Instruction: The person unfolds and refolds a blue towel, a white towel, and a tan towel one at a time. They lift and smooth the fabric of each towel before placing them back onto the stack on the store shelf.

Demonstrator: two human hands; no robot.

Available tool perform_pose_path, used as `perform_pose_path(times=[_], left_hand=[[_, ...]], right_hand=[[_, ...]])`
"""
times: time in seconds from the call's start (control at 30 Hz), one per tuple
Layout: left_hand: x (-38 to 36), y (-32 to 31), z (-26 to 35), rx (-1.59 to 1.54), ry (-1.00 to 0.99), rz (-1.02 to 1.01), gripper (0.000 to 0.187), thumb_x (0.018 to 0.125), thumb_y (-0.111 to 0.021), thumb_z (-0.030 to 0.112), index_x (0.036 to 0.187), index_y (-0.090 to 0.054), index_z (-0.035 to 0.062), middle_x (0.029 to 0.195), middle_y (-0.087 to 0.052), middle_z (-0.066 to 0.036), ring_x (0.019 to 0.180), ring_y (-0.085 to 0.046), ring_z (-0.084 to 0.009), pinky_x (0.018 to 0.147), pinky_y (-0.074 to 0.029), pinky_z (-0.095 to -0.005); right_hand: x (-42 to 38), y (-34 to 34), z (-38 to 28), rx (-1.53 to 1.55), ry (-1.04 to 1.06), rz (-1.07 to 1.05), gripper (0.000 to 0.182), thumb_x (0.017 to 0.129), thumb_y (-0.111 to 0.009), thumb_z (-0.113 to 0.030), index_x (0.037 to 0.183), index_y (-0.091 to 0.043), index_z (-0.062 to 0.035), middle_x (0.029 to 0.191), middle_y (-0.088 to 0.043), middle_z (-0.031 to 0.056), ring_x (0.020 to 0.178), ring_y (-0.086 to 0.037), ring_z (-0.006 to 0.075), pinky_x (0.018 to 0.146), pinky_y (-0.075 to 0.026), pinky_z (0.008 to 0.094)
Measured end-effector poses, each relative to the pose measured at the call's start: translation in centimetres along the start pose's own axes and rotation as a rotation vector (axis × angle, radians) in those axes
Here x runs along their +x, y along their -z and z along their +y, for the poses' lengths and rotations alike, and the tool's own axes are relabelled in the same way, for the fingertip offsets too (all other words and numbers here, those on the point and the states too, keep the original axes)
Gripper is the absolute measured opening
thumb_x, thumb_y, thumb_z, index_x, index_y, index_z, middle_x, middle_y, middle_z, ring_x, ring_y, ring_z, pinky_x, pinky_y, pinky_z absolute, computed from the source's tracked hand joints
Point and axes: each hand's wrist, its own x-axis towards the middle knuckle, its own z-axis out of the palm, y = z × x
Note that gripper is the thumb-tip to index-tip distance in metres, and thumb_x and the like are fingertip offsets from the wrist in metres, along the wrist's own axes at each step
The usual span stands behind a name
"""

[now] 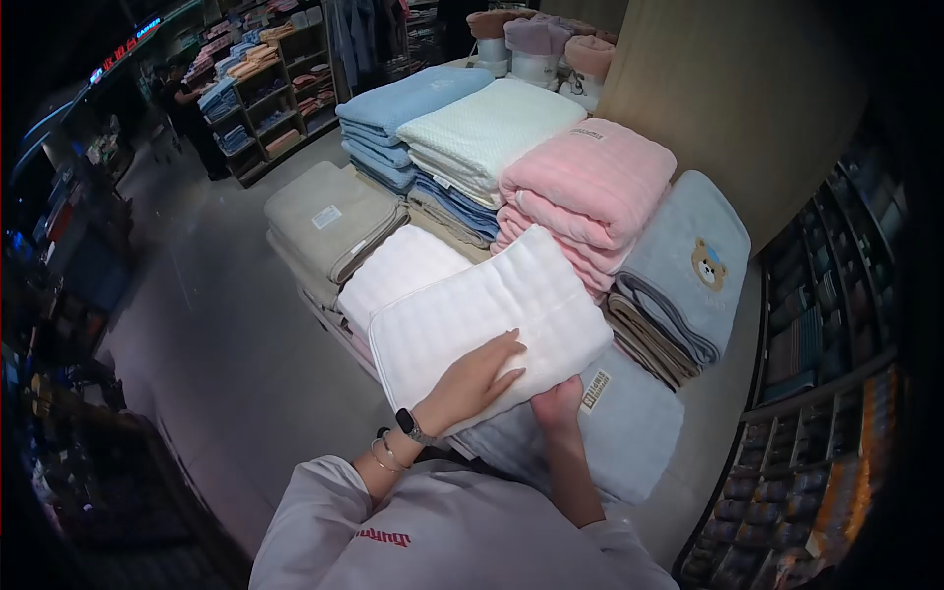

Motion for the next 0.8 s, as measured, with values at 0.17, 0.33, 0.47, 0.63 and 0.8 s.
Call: perform_pose_path(times=[0.17,0.33,0.47,0.63,0.8], left_hand=[[1.9,6.6,-8.6,0.317,0.127,0.416,0.026,0.084,-0.058,0.014,0.105,-0.055,-0.001,0.103,-0.059,-0.019,0.089,-0.055,-0.0329,0.082,-0.044,-0.0388],[3.5,7.7,-13.7,0.009,0.474,-0.136,0.059,0.083,-0.06,0.043,0.116,-0.053,-0.005,0.111,-0.059,-0.022,0.098,-0.059,-0.0306,0.084,-0.045,-0.0338],[5.1,8.8,-14.5,0.09,0.666,-0.453,0.084,0.074,-0.062,0.057,0.12,-0.048,-0.0123,0.117,-0.055,-0.025,0.106,-0.057,-0.0292,0.09,-0.043,-0.0306],[0.8,9.6,-10.3,-0.539,0.49,-0.491,0.074,0.076,-0.068,0.04,0.128,-0.042,-0.0056,0.121,-0.054,-0.016,0.109,-0.052,-0.0184,0.093,-0.04,-0.0297],[-5.4,10.3,-4.6,-0.555,0.475,-0.036,0.055,0.066,-0.079,0.017,0.111,-0.053,-0.0014,0.106,-0.06,-0.008,0.1,-0.053,-0.0123,0.089,-0.04,-0.0267]], right_hand=[[-0.7,-0.1,0.1,-0.034,0.014,0.045,0.047,0.097,-0.027,-0.029,0.133,-0.035,0.0004,0.136,-0.04,0.0143,0.124,-0.04,0.0305,0.104,-0.033,0.0452],[-0.2,1.7,0.3,-0.046,-0.023,-0.046,0.046,0.098,-0.028,-0.029,0.134,-0.035,-0.0003,0.137,-0.04,0.0135,0.126,-0.039,0.0301,0.105,-0.031,0.0455],[-0.6,2.3,0.1,-0.064,-0.065,-0.005,0.047,0.098,-0.028,-0.029,0.134,-0.033,-0.0003,0.138,-0.039,0.0137,0.125,-0.039,0.0301,0.104,-0.033,0.0456],[-1.7,1.5,-0.7,-0.142,-0.081,0.07,0.048,0.098,-0.03,-0.032,0.134,-0.033,-0.0002,0.135,-0.041,0.0144,0.122,-0.043,0.0292,0.101,-0.037,0.0434],[-1.7,0.8,-0.6,-0.445,0.047,0.087,0.042,0.096,-0.041,-0.022,0.131,-0.036,-0.0002,0.127,-0.048,0.0168,0.113,-0.051,0.0253,0.095,-0.042,0.0377]])
